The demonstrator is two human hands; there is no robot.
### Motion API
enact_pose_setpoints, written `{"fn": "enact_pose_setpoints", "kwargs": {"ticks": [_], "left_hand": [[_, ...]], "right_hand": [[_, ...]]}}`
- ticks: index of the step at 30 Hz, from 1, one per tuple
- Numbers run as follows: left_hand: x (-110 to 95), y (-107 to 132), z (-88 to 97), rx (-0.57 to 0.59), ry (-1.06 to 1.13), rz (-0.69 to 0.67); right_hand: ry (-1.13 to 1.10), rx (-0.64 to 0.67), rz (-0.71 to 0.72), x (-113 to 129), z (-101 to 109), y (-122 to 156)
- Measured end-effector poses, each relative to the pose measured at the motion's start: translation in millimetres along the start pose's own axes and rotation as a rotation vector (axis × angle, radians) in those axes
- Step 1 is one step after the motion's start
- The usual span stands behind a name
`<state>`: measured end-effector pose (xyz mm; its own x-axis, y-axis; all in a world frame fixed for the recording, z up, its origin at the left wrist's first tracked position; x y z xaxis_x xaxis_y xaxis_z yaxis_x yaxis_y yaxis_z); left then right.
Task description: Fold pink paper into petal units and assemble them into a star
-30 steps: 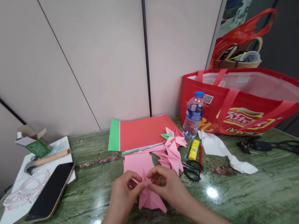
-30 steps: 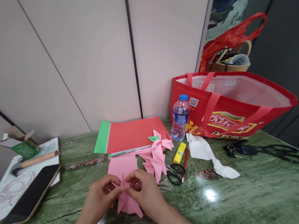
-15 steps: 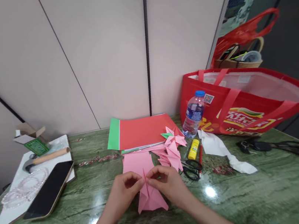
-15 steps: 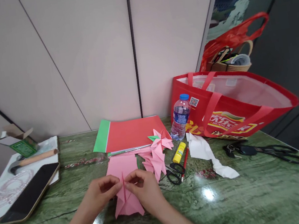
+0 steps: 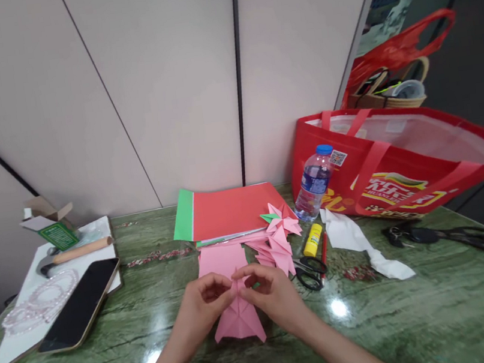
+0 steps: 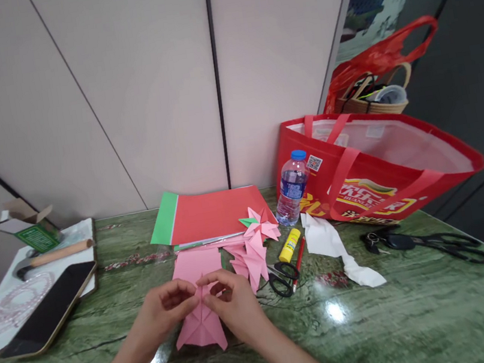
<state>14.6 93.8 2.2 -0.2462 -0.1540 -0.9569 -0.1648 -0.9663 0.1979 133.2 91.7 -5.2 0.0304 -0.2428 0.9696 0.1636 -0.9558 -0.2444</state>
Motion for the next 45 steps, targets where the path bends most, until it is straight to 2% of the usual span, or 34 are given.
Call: {"fn": "enact_pose_setpoints", "kwargs": {"ticks": [6,15,21,26,31,45], "left_hand": [[-5.0,1.3,1.0,-0.009,0.024,-0.041],[-12.4,5.0,-5.4,0.044,-0.025,-0.111],[-19.7,7.4,-3.9,-0.030,-0.054,-0.183],[-18.5,8.8,-5.5,-0.070,-0.086,-0.202],[-25.3,13.9,-7.5,-0.110,-0.194,-0.280],[-30.6,17.8,-8.0,-0.108,-0.172,-0.316]], "right_hand": [[-0.046,-0.071,-0.009,-2.7,3.4,0.6],[-0.089,-0.146,-0.015,-2.5,9.6,1.7],[0.005,-0.104,0.002,1.8,3.1,3.5],[0.140,-0.072,0.078,12.1,-1.0,5.7],[0.257,-0.055,0.163,22.4,-2.5,7.1],[0.228,-0.040,0.161,20.6,-6.3,8.1]]}}
Point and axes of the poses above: each hand's wrist, its own y-axis away from the middle knuckle, its own z-axis out of the back of the hand, x = y × z, the point moved 9 cm from there along -y, towards the middle knuckle, and after that the axes turned 6 degrees about z, right-handed, at the moved point
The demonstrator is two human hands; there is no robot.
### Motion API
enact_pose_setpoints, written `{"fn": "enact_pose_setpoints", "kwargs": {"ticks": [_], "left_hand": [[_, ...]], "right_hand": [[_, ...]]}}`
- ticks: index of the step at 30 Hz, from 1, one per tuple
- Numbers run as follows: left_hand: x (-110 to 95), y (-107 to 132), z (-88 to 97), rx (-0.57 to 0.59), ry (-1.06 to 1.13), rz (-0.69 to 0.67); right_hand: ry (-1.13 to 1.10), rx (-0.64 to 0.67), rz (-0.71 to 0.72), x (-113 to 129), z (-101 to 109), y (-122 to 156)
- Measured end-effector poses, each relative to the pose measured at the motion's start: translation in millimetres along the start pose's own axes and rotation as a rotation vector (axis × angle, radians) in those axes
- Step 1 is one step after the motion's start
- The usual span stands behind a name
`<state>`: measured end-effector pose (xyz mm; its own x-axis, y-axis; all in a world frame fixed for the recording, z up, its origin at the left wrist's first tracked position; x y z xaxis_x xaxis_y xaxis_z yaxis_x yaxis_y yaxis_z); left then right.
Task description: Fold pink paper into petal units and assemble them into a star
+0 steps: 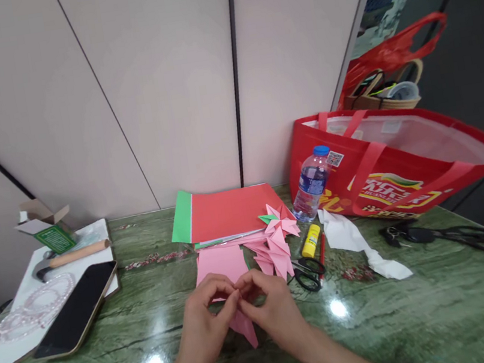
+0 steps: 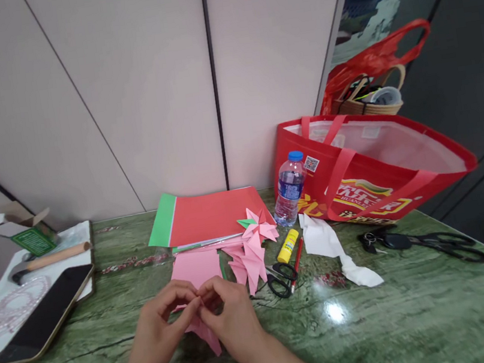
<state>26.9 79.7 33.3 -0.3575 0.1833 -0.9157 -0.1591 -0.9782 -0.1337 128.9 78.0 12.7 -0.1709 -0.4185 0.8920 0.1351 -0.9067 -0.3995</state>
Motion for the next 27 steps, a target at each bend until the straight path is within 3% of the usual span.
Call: {"fn": "enact_pose_setpoints", "kwargs": {"ticks": [4,9,15,20,27], "left_hand": [[7.6,-2.7,-0.1,0.035,0.068,0.095],[30.4,-5.7,-2.6,0.159,0.167,0.296],[30.6,-8.3,-0.3,0.165,0.023,0.263],[25.8,-5.5,-2.9,0.162,0.010,0.273],[31.3,2.7,-25.6,0.398,-0.010,0.321]], "right_hand": [[-0.089,-0.016,-0.081,-6.6,0.8,-0.5],[-0.319,-0.069,-0.214,-21.8,7.5,-3.5],[-0.406,-0.001,-0.256,-28.3,5.4,-6.7],[-0.427,-0.042,-0.299,-32.4,6.5,-6.6],[-0.475,-0.050,-0.362,-36.5,3.9,-3.5]]}}
Point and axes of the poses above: each hand's wrist, its own y-axis away from the middle knuckle, its own z-axis out of the back of the hand, x = y × z, the point moved 9 cm from there along -y, towards the middle knuckle, and after that the axes turned 6 degrees about z, right-handed, at the moved point
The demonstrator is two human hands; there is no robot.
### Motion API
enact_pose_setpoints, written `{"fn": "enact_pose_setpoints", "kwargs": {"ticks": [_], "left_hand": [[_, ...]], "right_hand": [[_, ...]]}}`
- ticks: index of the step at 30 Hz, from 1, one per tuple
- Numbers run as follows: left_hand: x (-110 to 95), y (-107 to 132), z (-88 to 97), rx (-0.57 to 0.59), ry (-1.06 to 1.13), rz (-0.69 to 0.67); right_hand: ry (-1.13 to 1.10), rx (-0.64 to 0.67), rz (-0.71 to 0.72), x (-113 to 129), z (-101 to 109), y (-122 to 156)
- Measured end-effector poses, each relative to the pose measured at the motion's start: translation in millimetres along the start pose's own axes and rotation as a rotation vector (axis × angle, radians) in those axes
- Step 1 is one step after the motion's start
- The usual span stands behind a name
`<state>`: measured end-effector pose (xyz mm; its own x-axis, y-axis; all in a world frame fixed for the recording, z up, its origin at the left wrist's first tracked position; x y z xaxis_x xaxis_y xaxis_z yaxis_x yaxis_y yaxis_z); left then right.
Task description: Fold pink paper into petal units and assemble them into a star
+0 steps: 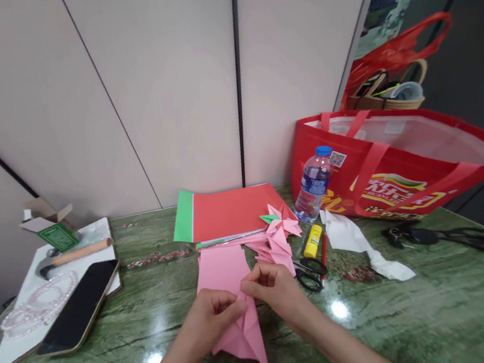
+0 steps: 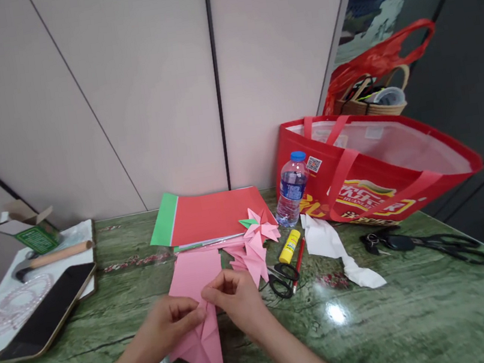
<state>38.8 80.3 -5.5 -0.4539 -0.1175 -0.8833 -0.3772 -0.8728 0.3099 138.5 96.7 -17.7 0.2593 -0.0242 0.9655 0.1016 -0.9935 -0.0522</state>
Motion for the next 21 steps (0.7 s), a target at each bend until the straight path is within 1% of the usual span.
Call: {"fn": "enact_pose_setpoints", "kwargs": {"ticks": [3,6,11,14,16,18,21], "left_hand": [[8.4,-1.3,0.9,-0.017,-0.010,0.060],[11.5,-0.2,2.7,-0.035,0.019,0.097],[11.3,1.7,-5.0,0.041,0.077,0.091],[13.6,1.5,-6.6,0.053,0.139,0.095],[14.5,1.3,-5.0,0.045,0.202,0.096],[15.9,1.2,-1.6,0.026,0.265,0.110],[18.2,1.4,1.7,0.013,0.317,0.141]], "right_hand": [[0.012,-0.024,-0.019,-4.3,0.8,0.8],[0.007,-0.028,-0.027,-6.8,0.2,1.3],[0.067,-0.052,0.009,-2.4,5.1,-0.5],[0.036,-0.071,0.038,0.0,7.5,-1.7],[0.019,-0.051,0.078,2.9,5.2,-2.2],[0.051,0.008,0.111,5.3,-0.6,-2.0],[0.112,0.088,0.100,3.5,-8.0,-1.1]]}}
Point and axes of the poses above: each hand's wrist, its own y-axis away from the middle knuckle, its own z-axis out of the back of the hand, x = y × z, the point moved 9 cm from there along -y, towards the middle knuckle, and after that the axes turned 6 degrees about z, right-handed, at the moved point
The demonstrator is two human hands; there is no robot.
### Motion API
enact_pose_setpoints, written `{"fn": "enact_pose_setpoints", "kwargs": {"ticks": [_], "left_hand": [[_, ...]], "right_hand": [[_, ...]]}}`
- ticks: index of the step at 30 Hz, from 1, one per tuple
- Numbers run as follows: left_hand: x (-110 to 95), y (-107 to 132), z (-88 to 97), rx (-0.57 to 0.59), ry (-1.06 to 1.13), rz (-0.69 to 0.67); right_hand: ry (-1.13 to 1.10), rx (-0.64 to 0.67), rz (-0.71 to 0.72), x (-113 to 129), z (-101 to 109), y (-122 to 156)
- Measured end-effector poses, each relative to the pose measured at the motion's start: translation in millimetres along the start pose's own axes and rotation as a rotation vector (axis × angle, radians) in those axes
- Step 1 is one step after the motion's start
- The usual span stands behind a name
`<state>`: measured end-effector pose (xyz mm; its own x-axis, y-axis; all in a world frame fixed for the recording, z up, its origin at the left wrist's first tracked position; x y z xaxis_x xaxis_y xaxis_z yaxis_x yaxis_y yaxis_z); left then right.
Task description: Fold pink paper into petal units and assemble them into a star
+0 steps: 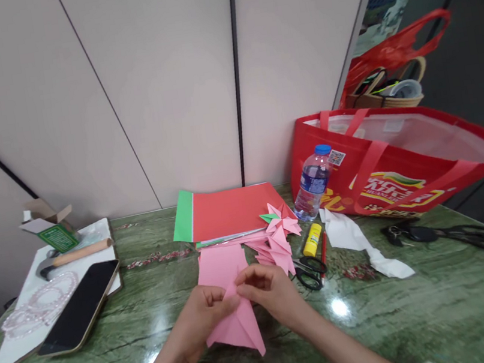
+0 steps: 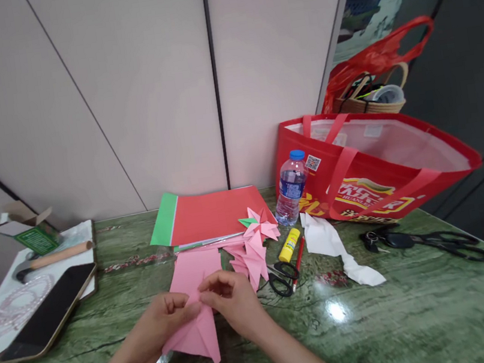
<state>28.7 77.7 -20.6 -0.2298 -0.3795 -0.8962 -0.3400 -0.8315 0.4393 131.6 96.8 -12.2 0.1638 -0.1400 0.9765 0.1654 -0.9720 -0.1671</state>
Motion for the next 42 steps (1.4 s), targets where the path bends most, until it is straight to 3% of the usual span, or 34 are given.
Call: {"fn": "enact_pose_setpoints", "kwargs": {"ticks": [7,13,21,28,31,42], "left_hand": [[-1.2,-0.6,-0.6,0.005,0.051,0.003],[-2.0,-2.3,9.7,-0.102,0.048,-0.019],[-2.0,-4.0,13.7,-0.120,0.045,-0.024],[-5.7,-1.5,27.5,-0.153,0.104,-0.033],[-6.9,-0.7,32.9,-0.166,0.130,-0.039],[-6.7,0.1,26.9,-0.145,0.114,-0.040]], "right_hand": [[0.038,-0.034,0.010,2.4,5.3,-0.3],[0.098,0.054,0.029,2.2,-2.2,0.7],[0.101,-0.019,0.040,0.2,5.0,-1.2],[-0.119,0.082,-0.008,2.5,-9.3,0.9],[-0.099,0.101,0.026,4.7,-10.3,1.4],[-0.078,0.080,0.001,-1.4,-8.0,1.4]]}}
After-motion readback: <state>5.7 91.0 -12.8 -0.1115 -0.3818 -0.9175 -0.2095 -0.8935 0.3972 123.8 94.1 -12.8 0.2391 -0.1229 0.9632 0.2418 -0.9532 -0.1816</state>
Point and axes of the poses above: each hand's wrist, its own y-axis away from the middle knuckle, its own z-axis out of the back of the hand, x = y × z, the point moved 9 cm from there along -y, towards the middle knuckle, and after that the axes turned 6 degrees about z, right-handed, at the moved point
